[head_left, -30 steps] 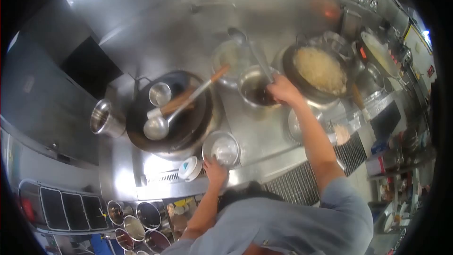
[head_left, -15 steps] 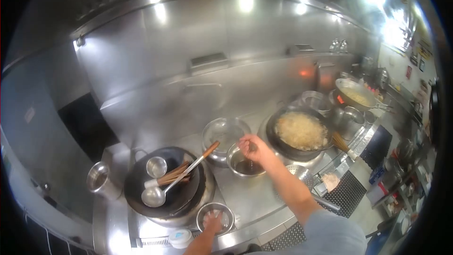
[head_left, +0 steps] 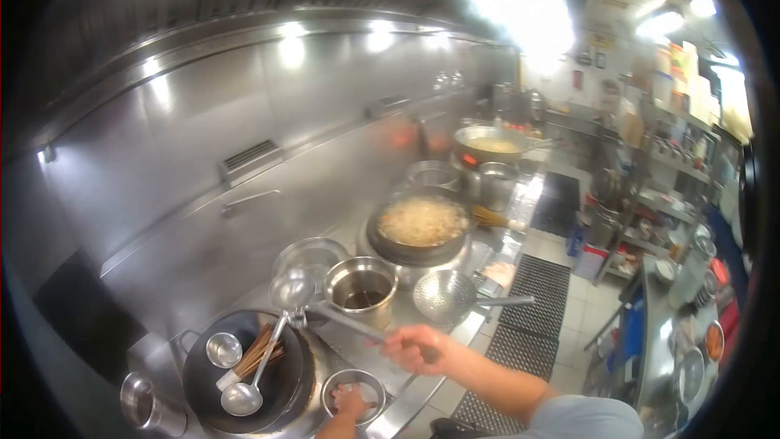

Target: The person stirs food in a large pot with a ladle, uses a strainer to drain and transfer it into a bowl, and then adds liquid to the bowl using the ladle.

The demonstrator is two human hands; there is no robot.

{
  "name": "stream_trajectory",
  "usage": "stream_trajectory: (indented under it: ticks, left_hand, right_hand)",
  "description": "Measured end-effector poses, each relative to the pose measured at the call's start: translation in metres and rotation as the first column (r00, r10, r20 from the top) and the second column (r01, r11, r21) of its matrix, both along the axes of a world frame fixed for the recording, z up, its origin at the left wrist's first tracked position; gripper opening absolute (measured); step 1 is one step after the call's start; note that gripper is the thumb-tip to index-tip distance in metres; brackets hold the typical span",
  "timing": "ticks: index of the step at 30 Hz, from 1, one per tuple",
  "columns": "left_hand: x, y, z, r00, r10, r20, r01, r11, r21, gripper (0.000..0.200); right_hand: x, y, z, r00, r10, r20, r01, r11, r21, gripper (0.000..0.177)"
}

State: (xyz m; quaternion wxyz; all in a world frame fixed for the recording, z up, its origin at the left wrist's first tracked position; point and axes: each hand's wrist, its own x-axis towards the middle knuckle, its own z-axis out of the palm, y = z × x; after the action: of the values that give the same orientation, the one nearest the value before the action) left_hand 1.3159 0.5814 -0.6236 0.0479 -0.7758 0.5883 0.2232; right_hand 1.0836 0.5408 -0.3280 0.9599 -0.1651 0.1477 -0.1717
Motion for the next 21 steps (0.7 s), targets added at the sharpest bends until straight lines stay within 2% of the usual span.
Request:
stream_trajectory:
  ticks: [2, 5, 9, 10, 11, 12, 13, 14, 15, 18, 21]
  left_hand:
    - [0.004, -0.004, -0.007, 0.998, -0.04, 0.055, 0.04, 0.999, 0.009, 0.096]
    - [0.008, -0.004, -0.011, 0.999, -0.049, 0.004, 0.049, 0.999, 0.009, 0.097]
    - [0.006, -0.004, -0.029, 0.999, -0.022, 0.023, 0.022, 1.0, 0.01, 0.1]
    - [0.007, -0.005, -0.025, 0.97, -0.191, 0.151, 0.197, 0.98, -0.025, 0.101]
    - [0.002, -0.006, -0.021, 0.98, -0.158, 0.121, 0.155, 0.987, 0.033, 0.1]
    - [-0.004, -0.002, -0.002, 0.988, -0.119, 0.098, 0.109, 0.99, 0.093, 0.099]
    - [-0.009, 0.001, 0.009, 0.994, -0.074, 0.079, 0.061, 0.986, 0.156, 0.098]
    - [0.005, -0.005, -0.054, 0.964, -0.112, 0.239, 0.142, 0.983, -0.113, 0.072]
    - [0.01, -0.002, -0.053, 0.968, -0.131, 0.214, 0.154, 0.983, -0.097, 0.072]
    - [0.011, 0.0, -0.049, 0.96, -0.186, 0.21, 0.19, 0.982, -0.001, 0.073]
    - [0.0, 0.001, -0.033, 0.937, -0.263, 0.228, 0.253, 0.965, 0.072, 0.075]
  right_hand:
    - [-0.014, 0.044, -0.015, 0.998, -0.046, -0.047, 0.047, 0.999, 0.017, 0.042]
    - [-0.034, 0.101, -0.034, 0.997, -0.058, -0.054, 0.06, 0.998, 0.018, 0.033]
    - [-0.047, 0.156, -0.065, 0.97, -0.136, -0.201, 0.131, 0.991, -0.038, 0.031]
    - [-0.049, 0.164, -0.076, 0.955, -0.154, -0.254, 0.147, 0.988, -0.047, 0.028]
    - [-0.052, 0.17, -0.086, 0.936, -0.167, -0.31, 0.157, 0.986, -0.058, 0.025]
    - [-0.054, 0.177, -0.092, 0.928, -0.198, -0.315, 0.176, 0.98, -0.096, 0.014]
    - [-0.054, 0.182, -0.099, 0.909, -0.209, -0.36, 0.175, 0.977, -0.125, 0.013]
    - [-0.055, 0.185, -0.103, 0.887, -0.218, -0.408, 0.169, 0.974, -0.154, 0.012]
    - [-0.056, 0.187, -0.108, 0.861, -0.226, -0.455, 0.157, 0.97, -0.183, 0.012]
    - [-0.055, 0.19, -0.123, 0.826, -0.189, -0.531, 0.029, 0.955, -0.294, 0.038]
    - [-0.057, 0.2, -0.123, 0.746, -0.238, -0.622, 0.03, 0.945, -0.326, 0.068]
